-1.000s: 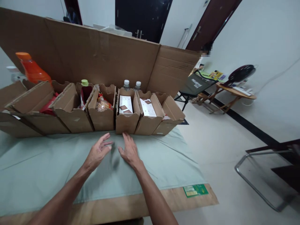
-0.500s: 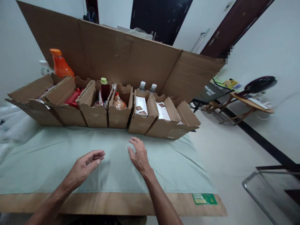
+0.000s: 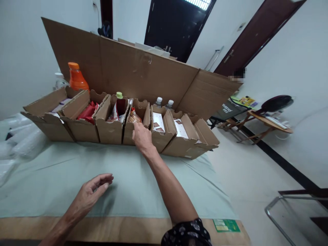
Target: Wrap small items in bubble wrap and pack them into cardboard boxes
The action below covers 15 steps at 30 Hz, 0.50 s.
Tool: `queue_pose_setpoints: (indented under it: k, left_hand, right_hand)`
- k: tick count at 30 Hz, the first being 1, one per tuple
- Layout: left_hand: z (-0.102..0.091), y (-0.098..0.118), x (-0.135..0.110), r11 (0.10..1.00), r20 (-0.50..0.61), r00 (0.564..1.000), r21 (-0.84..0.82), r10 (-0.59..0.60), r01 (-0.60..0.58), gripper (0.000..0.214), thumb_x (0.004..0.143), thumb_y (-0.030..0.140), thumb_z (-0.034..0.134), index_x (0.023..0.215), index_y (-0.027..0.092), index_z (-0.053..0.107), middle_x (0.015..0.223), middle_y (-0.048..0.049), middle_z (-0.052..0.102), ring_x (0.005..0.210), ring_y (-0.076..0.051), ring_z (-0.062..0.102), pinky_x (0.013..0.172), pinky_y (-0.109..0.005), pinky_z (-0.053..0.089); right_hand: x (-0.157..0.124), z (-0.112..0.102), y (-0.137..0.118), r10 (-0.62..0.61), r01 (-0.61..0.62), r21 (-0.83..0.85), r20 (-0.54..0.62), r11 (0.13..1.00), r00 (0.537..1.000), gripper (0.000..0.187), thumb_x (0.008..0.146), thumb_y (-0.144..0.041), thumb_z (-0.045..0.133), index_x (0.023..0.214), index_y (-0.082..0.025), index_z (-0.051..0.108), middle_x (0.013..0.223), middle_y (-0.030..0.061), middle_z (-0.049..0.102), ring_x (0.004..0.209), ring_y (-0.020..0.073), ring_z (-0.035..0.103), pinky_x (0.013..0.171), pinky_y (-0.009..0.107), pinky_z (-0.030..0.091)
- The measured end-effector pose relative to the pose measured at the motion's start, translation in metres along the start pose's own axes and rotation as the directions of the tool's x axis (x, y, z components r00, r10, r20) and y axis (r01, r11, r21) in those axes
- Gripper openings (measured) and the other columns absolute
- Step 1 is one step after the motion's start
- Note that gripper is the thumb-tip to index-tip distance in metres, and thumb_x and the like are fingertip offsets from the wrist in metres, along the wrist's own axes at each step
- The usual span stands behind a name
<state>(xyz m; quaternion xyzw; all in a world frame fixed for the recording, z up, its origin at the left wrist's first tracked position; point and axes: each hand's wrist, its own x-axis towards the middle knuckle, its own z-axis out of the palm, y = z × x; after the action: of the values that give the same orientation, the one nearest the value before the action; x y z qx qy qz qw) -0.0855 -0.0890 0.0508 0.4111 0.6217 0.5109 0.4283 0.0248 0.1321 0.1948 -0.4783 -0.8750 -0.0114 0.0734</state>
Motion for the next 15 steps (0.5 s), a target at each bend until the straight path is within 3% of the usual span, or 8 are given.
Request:
queue_pose_setpoints:
  k: [4, 7, 11, 13, 15]
  left_hand:
    - [-0.002, 0.002, -0.004, 1.0, -0.01, 1.0, 0.006, 0.006, -0.006, 0.044, 0.082, 0.051, 0.064, 0.109, 0.018, 0.075, 0.11, -0.0123, 0.08, 0.102, -0.027, 0.076, 0.092, -0.04, 0.061]
    - [-0.004, 0.001, -0.007, 1.0, -0.007, 1.0, 0.01, 0.01, -0.01, 0.046, 0.083, 0.053, 0.064, 0.111, 0.018, 0.075, 0.11, -0.0127, 0.079, 0.104, -0.027, 0.076, 0.094, -0.04, 0.061]
    - [-0.016, 0.001, -0.009, 1.0, -0.078, 0.997, 0.028, 0.004, -0.002, 0.047, 0.085, 0.055, 0.064, 0.113, 0.018, 0.073, 0.112, -0.0126, 0.079, 0.106, -0.027, 0.075, 0.095, -0.04, 0.059]
    - [-0.022, 0.003, -0.008, 0.999, -0.116, 0.993, 0.036, 0.005, -0.001, 0.049, 0.085, 0.055, 0.064, 0.117, 0.018, 0.072, 0.116, -0.0129, 0.077, 0.107, -0.028, 0.074, 0.095, -0.041, 0.059]
    - [-0.025, 0.008, -0.006, 0.998, -0.157, 0.987, 0.055, 0.024, -0.015, 0.053, 0.085, 0.055, 0.064, 0.123, 0.018, 0.069, 0.12, -0.0134, 0.075, 0.111, -0.029, 0.072, 0.097, -0.043, 0.058]
  right_hand:
    - [0.0, 0.0, -0.007, 0.025, -0.025, -0.022, 0.011, 0.999, 1.0, 0.035, 0.099, -0.012, 0.042, 0.125, -0.019, 0.063, 0.123, 0.0137, 0.071, 0.108, 0.0273, 0.071, 0.089, 0.037, 0.054]
    - [-0.022, -0.006, -0.01, 0.022, -0.021, -0.021, 0.011, 1.0, 1.0, 0.033, 0.099, -0.013, 0.042, 0.123, -0.02, 0.064, 0.119, 0.0122, 0.072, 0.104, 0.0263, 0.072, 0.084, 0.034, 0.054]
    - [-0.1, -0.015, -0.004, -0.048, 0.05, 0.055, -0.034, 0.997, 0.998, 0.025, 0.096, -0.013, 0.047, 0.11, -0.02, 0.067, 0.107, 0.0088, 0.075, 0.093, 0.0226, 0.073, 0.076, 0.03, 0.053]
    - [-0.151, -0.018, 0.01, -0.146, 0.17, 0.176, -0.141, 0.97, 0.979, 0.023, 0.09, -0.008, 0.049, 0.098, -0.02, 0.067, 0.101, 0.0069, 0.075, 0.088, 0.0209, 0.073, 0.076, 0.03, 0.053]
    - [-0.202, -0.02, 0.031, -0.198, 0.28, 0.284, -0.286, 0.917, 0.938, 0.026, 0.088, -0.005, 0.048, 0.096, -0.021, 0.066, 0.11, 0.0071, 0.075, 0.097, 0.0203, 0.072, 0.081, 0.031, 0.055]
